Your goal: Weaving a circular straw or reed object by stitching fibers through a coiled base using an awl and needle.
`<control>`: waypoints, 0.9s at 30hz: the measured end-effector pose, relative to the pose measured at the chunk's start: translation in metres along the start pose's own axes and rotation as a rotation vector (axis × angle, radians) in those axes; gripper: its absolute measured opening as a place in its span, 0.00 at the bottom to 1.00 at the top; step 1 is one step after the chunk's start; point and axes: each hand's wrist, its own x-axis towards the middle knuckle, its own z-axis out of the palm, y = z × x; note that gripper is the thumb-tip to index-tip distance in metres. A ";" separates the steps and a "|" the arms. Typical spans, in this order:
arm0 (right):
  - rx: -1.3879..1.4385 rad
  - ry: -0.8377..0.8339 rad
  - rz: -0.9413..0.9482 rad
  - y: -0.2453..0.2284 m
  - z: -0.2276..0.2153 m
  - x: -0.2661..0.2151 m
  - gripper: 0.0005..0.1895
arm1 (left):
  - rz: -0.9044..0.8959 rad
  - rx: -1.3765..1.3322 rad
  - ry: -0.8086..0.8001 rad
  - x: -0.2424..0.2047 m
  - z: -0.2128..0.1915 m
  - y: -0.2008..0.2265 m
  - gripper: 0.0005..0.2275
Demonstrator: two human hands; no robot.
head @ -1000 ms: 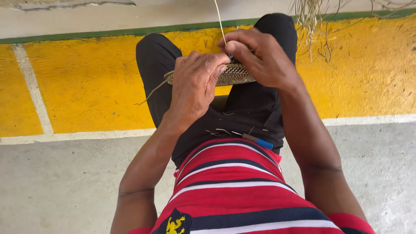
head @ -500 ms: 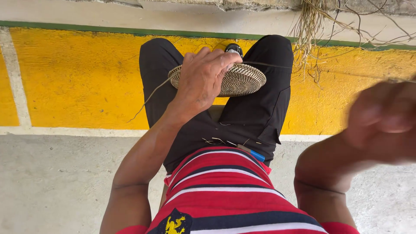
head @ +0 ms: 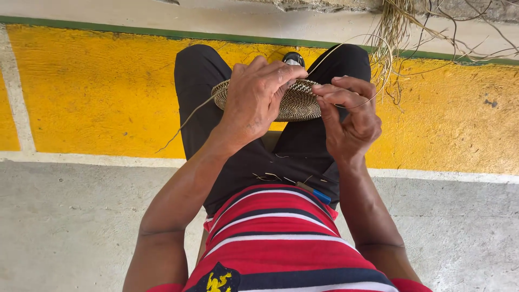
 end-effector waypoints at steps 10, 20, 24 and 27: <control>-0.350 -0.078 -0.158 -0.003 0.006 0.006 0.14 | 0.014 -0.010 -0.003 -0.007 -0.005 0.006 0.14; 0.367 -0.475 0.492 0.054 -0.024 0.045 0.06 | 0.061 0.006 -0.018 -0.018 -0.014 0.021 0.17; 0.397 -0.614 0.430 0.049 -0.014 0.054 0.05 | 0.040 -0.027 -0.018 -0.018 -0.016 0.026 0.16; 0.373 -0.561 0.338 0.058 -0.007 0.073 0.04 | 0.022 -0.006 -0.032 -0.015 -0.016 0.025 0.16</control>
